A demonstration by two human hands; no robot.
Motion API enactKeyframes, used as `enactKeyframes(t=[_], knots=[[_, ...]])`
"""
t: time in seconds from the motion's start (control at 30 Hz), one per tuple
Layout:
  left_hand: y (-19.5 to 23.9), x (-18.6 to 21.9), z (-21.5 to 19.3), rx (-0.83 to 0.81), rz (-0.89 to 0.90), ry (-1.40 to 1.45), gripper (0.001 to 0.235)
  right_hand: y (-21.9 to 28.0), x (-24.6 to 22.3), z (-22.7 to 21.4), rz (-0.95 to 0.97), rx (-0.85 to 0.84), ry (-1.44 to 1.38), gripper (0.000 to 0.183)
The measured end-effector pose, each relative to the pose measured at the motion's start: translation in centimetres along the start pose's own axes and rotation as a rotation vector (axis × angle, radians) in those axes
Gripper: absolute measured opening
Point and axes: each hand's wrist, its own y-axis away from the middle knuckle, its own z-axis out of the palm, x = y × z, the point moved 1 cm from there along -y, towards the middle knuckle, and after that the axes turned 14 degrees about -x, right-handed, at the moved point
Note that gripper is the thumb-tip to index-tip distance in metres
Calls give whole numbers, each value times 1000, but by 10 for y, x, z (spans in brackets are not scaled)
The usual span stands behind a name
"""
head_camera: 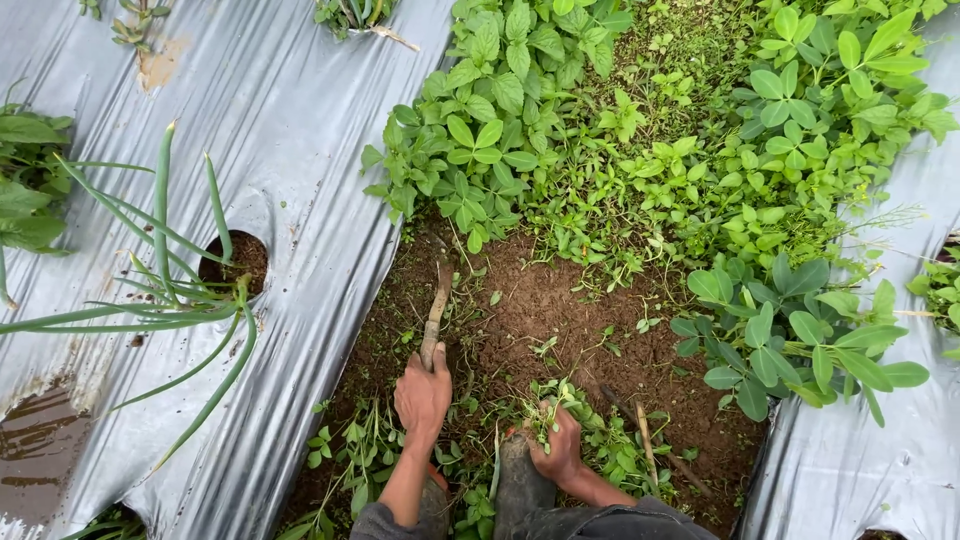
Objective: Using a hand tool and bare hands to remove weeds from a garden bed between rows of crops.
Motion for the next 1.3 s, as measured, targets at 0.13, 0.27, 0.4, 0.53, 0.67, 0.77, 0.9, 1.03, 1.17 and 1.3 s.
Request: enactKeyframes(t=[0.13, 0.27, 0.4, 0.53, 0.67, 0.77, 0.9, 1.03, 1.17, 1.3], knots=[[-8, -25, 7, -20, -22, -42, 59, 4, -7, -6, -40, 38, -27, 44], [-19, 2, -7, -20, -24, 4, 55, -4, -11, -9, -57, 48, -32, 49], [13, -17, 3, 10, -27, 1, 59, 1, -17, -14, -72, 47, -57, 40], [-2, -22, 21, 50, -68, -48, 65, 1, -21, -18, 44, 49, -172, 53], [-24, -9, 10, 38, -9, -48, 63, 6, -3, -3, 89, 4, -170, 77], [-14, -35, 17, 61, -10, -68, 68, 18, 21, 20, 80, -69, -29, 60], [-11, -39, 23, 25, -35, -49, 70, 8, 14, 10, 8, -36, -5, 50], [-28, -19, 9, -78, 24, 65, 49, 18, 47, 39, 22, -100, 8, 77], [-14, -38, 18, -222, 59, 186, 50, 3, -8, -16, 30, -119, 18, 45], [6, -71, 41, -353, -40, -81, 50, -45, -139, -150, 399, -1043, 271, 58]])
